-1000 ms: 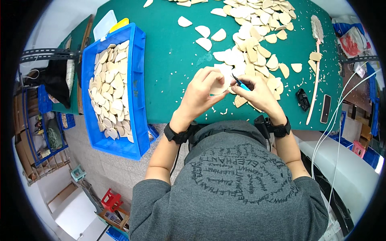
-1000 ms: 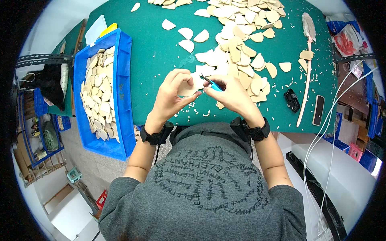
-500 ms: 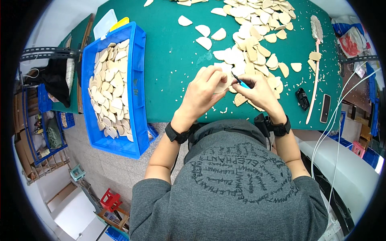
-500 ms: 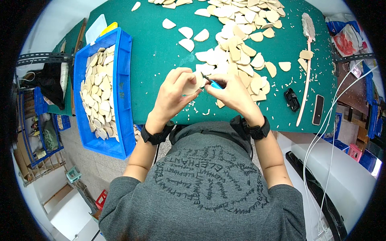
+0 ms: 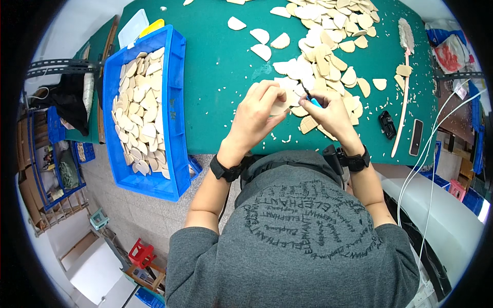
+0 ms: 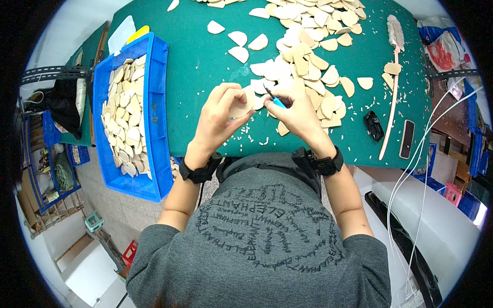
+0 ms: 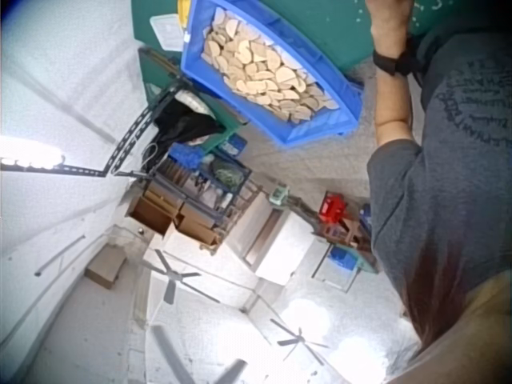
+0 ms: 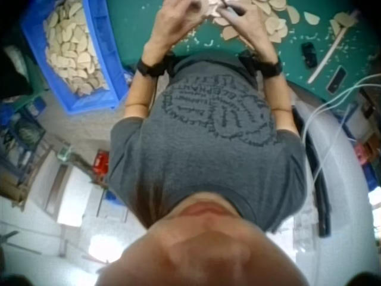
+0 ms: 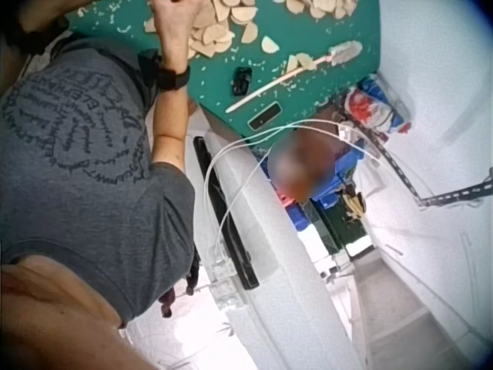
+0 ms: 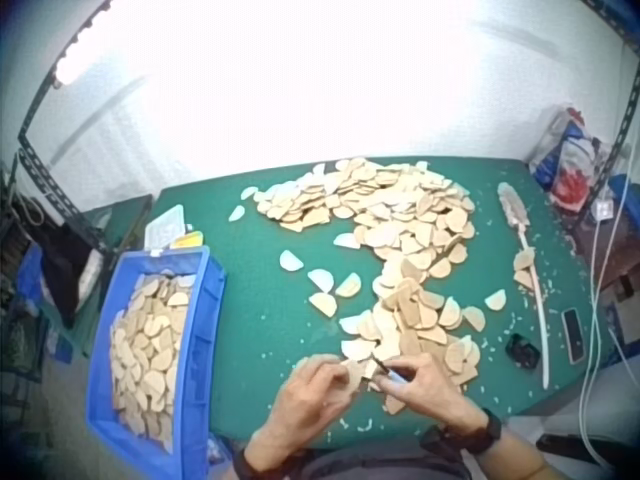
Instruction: The person uses a small knife to trim and shape light-colored wooden pieces on a green work surface. They pick up individual pieces, shave off edges, and place the finished items into a blue plastic bin. The process is repetitive, focusing on refining the shape of each wooden component.
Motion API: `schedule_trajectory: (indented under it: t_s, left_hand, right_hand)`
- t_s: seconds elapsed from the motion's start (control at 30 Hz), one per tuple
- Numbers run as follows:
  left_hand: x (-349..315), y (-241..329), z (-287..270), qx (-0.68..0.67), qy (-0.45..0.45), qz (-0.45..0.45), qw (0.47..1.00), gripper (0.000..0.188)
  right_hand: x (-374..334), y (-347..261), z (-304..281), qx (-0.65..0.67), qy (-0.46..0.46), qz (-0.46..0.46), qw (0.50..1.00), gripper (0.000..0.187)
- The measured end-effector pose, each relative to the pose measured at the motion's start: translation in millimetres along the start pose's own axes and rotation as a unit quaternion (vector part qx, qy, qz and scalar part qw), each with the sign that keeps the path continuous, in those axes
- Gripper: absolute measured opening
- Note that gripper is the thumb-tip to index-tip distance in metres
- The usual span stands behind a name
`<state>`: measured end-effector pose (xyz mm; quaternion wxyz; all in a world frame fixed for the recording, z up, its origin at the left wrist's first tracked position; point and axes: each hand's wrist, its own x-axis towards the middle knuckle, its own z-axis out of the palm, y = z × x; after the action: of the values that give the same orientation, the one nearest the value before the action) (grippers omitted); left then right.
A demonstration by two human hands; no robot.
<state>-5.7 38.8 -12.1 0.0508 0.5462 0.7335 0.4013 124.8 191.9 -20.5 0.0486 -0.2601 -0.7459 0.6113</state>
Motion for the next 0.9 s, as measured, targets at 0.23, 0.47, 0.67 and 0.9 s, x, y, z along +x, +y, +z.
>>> schedule_trajectory:
  t_s: [0.23,0.47,0.67,0.9]
  left_hand:
    - [-23.1,-74.1,-93.8,0.336,0.243,-0.195,0.889,0.048]
    - [-22.2,-99.7,27.6,0.144,-0.02,-0.056,0.988,0.046]
    - [-29.4,-97.6,96.1,0.02,-0.172,-0.187,0.967,0.036]
    - [-12.1,-45.2,50.6,-0.396,-0.087,-0.294,0.865,0.021]
  right_hand:
    - [-2.6,17.6,-18.8,0.093,0.034,0.042,0.994,0.015]
    - [-2.7,15.1,-14.8,0.084,0.029,0.043,0.995,0.015]
    - [-7.0,36.8,-14.4,0.022,0.03,0.052,0.998,0.022]
    - [-11.6,26.3,-6.6,-0.086,-0.006,0.038,0.996,0.03]
